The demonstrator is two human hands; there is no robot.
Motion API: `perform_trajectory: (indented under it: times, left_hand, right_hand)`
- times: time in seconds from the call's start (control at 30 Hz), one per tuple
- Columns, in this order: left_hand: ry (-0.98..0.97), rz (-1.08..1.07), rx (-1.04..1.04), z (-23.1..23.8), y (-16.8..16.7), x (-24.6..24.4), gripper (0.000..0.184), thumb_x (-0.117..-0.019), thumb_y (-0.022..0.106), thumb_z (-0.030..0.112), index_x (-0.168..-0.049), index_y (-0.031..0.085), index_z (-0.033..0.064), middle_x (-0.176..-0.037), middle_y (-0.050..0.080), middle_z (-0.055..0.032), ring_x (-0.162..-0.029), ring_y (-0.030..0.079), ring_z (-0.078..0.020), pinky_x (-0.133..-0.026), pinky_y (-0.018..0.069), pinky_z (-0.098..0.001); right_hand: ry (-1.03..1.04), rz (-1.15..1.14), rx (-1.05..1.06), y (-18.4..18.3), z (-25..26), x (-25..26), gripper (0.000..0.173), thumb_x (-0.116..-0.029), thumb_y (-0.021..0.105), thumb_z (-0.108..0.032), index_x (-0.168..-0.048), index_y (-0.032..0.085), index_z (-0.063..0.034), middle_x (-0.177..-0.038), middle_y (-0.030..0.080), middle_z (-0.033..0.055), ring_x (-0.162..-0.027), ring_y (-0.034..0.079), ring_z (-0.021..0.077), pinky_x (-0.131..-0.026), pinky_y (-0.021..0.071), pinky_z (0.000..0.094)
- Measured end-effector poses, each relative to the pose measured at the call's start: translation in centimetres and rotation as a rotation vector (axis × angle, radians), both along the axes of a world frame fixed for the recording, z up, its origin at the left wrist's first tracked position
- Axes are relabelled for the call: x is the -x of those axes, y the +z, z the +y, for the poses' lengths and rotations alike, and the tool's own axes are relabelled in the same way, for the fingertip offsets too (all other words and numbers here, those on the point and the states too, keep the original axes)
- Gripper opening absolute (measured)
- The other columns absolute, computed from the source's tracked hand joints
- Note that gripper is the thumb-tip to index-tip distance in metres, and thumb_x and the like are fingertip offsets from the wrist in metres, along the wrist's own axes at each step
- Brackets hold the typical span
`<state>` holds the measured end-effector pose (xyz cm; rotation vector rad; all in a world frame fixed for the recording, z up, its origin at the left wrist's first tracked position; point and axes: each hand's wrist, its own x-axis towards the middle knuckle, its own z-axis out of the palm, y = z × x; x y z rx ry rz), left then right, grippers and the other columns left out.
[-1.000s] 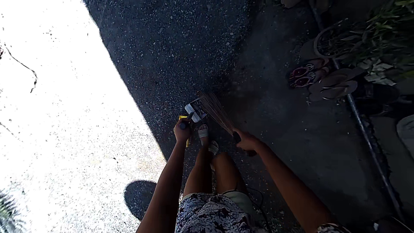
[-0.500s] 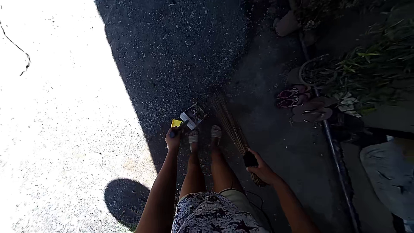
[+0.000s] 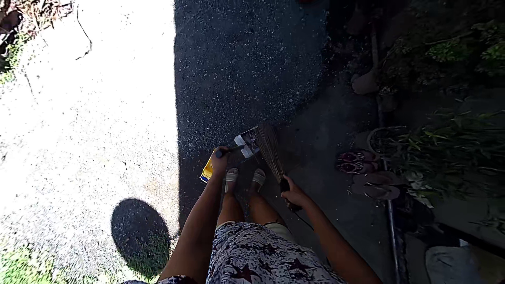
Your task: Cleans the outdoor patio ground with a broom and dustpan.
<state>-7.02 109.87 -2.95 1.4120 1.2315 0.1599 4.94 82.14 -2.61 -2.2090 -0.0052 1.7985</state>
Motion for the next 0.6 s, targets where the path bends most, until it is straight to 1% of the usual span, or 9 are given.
perform_trajectory:
  times: [0.07, 0.1, 0.13, 0.2, 0.3, 0.37, 0.47, 0.53, 0.6]
  left_hand:
    - [0.103, -0.026, 0.026, -0.2, 0.6, -0.7, 0.022, -0.0890, 0.064, -0.006, -0.111, 0.064, -0.0077, -0.107, 0.067, -0.0152, -0.092, 0.063, -0.0145, -0.081, 0.0522, -0.0309]
    - [0.153, -0.045, 0.037, -0.3, 1.0, -1.0, 0.022, -0.0890, 0.064, -0.007, -0.111, 0.063, -0.0075, -0.105, 0.067, -0.0143, -0.089, 0.062, -0.0135, -0.077, 0.0516, -0.0295]
    - [0.192, -0.060, 0.044, -0.2, 1.5, -1.4, 0.023, -0.0892, 0.063, -0.008, -0.112, 0.063, -0.0076, -0.104, 0.066, -0.0139, -0.086, 0.061, -0.0130, -0.075, 0.0513, -0.0289]
    - [0.243, -0.070, 0.049, 0.3, 2.4, -1.7, 0.021, -0.0896, 0.064, -0.008, -0.111, 0.063, -0.0078, -0.102, 0.066, -0.0137, -0.084, 0.060, -0.0130, -0.074, 0.0512, -0.0292]
    - [0.294, -0.088, 0.060, 2.1, 3.1, -2.1, 0.019, -0.0901, 0.065, -0.007, -0.109, 0.063, -0.0068, -0.099, 0.066, -0.0136, -0.082, 0.060, -0.0147, -0.074, 0.0518, -0.0310]
    - [0.329, -0.110, 0.067, 3.6, 3.5, -2.8, 0.019, -0.0896, 0.065, -0.009, -0.109, 0.063, -0.0066, -0.097, 0.064, -0.0128, -0.079, 0.060, -0.0147, -0.071, 0.0522, -0.0304]
    - [0.395, -0.144, 0.089, 6.2, 4.6, -4.2, 0.019, -0.0903, 0.064, -0.011, -0.109, 0.061, -0.0068, -0.099, 0.063, -0.0143, -0.082, 0.059, -0.0164, -0.073, 0.0524, -0.0309]
    - [0.426, -0.167, 0.097, 8.3, 5.0, -5.2, 0.020, -0.0913, 0.063, -0.010, -0.111, 0.061, -0.0070, -0.102, 0.063, -0.0157, -0.085, 0.060, -0.0173, -0.074, 0.0530, -0.0317]
    - [0.454, -0.192, 0.097, 11.2, 5.5, -6.7, 0.020, -0.0916, 0.064, -0.010, -0.111, 0.061, -0.0066, -0.104, 0.064, -0.0165, -0.085, 0.061, -0.0173, -0.074, 0.0534, -0.0311]
  right_hand:
    - [0.064, 0.032, -0.007, 1.4, 0.0, 0.3, 0.094, -0.0910, 0.071, -0.006, -0.165, 0.014, -0.0184, -0.147, 0.048, 0.0303, -0.132, 0.053, 0.0438, -0.107, 0.0442, 0.0572]
    - [0.094, 0.034, -0.013, 2.2, -0.3, 0.3, 0.095, -0.0904, 0.072, -0.006, -0.165, 0.014, -0.0182, -0.150, 0.044, 0.0308, -0.133, 0.051, 0.0446, -0.107, 0.0437, 0.0576]
    - [0.130, 0.026, -0.017, 3.0, -0.6, 0.2, 0.095, -0.0898, 0.072, -0.006, -0.165, 0.014, -0.0178, -0.152, 0.041, 0.0309, -0.134, 0.050, 0.0450, -0.108, 0.0438, 0.0574]
    - [0.236, 0.007, -0.001, 4.8, -0.9, -0.4, 0.095, -0.0906, 0.072, -0.008, -0.165, 0.013, -0.0182, -0.152, 0.040, 0.0311, -0.132, 0.052, 0.0451, -0.107, 0.0447, 0.0566]
    - [0.422, -0.031, 0.063, 7.9, -0.3, -2.6, 0.093, -0.0929, 0.071, -0.011, -0.165, 0.014, -0.0226, -0.154, 0.038, 0.0300, -0.129, 0.054, 0.0458, -0.105, 0.0458, 0.0575]
    - [0.489, -0.069, 0.090, 9.4, 1.0, -4.4, 0.091, -0.0937, 0.070, -0.012, -0.165, 0.014, -0.0242, -0.155, 0.037, 0.0295, -0.128, 0.054, 0.0464, -0.105, 0.0463, 0.0579]
    - [0.526, -0.108, 0.086, 10.4, 3.8, -6.9, 0.092, -0.0933, 0.070, -0.013, -0.165, 0.014, -0.0241, -0.155, 0.037, 0.0303, -0.129, 0.053, 0.0474, -0.105, 0.0457, 0.0588]
    - [0.566, -0.135, 0.095, 11.0, 6.5, -8.4, 0.092, -0.0938, 0.070, -0.014, -0.165, 0.014, -0.0248, -0.155, 0.037, 0.0298, -0.129, 0.053, 0.0481, -0.105, 0.0460, 0.0594]
    - [0.603, -0.157, 0.102, 11.7, 9.9, -10.1, 0.091, -0.0941, 0.069, -0.014, -0.166, 0.013, -0.0248, -0.155, 0.036, 0.0298, -0.129, 0.053, 0.0481, -0.105, 0.0456, 0.0595]
